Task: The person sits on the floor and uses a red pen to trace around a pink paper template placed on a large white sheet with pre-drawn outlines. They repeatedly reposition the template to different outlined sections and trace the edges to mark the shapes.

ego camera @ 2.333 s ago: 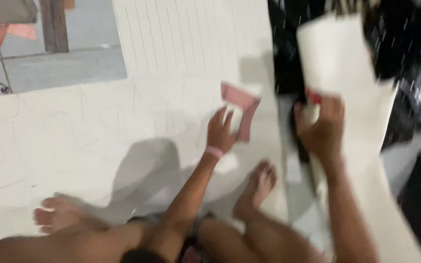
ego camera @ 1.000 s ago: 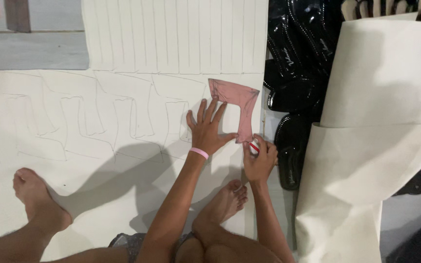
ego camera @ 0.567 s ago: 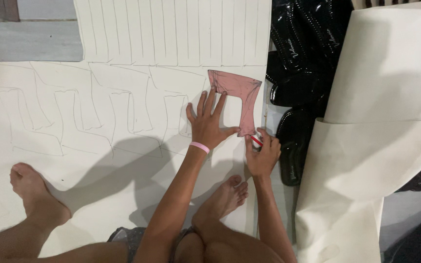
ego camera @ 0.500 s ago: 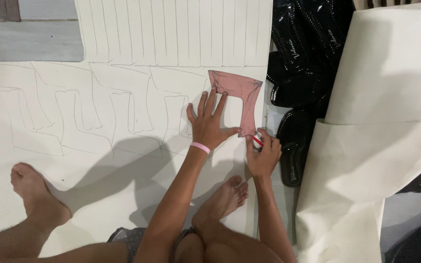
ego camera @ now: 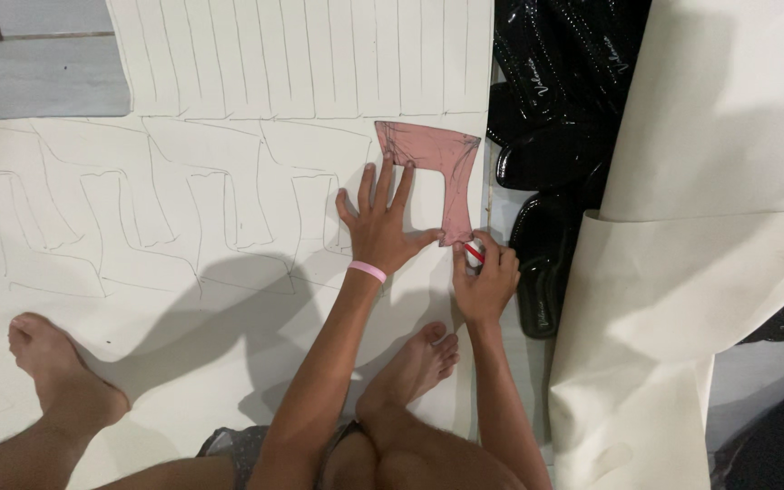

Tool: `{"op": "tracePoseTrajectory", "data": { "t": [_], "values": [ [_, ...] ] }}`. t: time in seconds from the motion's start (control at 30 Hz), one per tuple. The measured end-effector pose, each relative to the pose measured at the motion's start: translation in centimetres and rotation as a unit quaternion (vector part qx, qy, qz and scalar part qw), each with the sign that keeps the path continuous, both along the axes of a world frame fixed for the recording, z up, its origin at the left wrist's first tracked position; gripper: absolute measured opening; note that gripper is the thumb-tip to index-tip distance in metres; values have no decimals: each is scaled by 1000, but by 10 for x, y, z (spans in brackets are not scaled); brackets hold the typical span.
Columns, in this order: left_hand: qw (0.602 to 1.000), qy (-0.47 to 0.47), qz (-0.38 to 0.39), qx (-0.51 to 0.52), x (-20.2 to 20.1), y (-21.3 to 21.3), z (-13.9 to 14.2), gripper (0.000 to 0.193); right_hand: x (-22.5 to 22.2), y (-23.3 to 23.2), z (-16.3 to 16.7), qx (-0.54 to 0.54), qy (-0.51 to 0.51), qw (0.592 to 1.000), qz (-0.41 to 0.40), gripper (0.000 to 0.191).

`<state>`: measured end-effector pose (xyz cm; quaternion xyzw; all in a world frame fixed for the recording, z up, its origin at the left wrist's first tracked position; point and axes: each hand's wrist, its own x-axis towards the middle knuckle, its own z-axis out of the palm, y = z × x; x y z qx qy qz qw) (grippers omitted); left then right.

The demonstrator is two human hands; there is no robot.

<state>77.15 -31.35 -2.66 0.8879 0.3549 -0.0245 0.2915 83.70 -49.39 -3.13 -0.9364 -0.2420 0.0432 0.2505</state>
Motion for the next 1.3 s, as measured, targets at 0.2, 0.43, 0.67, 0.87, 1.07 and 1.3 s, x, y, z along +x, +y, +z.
{"op": "tracePoseTrajectory", "data": {
  "t": [0.2,0.43,0.67,0.87,1.07,1.3],
  "values": [
    [1000,9,17,-2,4,-3,-1,120,3,3,2,-3,-9,1000,-2,36],
    [1000,13,23,-1,3,-4,-5,121,4,4,6,-6,15,1000,-3,36],
    [1000,9,24,-5,6,-4,-6,121,5,5,5,-14,5,1000,-8,35],
    [1000,8,24,-11,6,-5,-7,120,4,5,5,-14,-3,1000,-10,35],
    [1000,12,22,-12,6,-2,-7,119,4,7,5,-9,-28,1000,1,34],
    [1000,-2,20,-10,8,3,8,119,5,14,5,-8,-40,999,-10,35]
  ]
}}
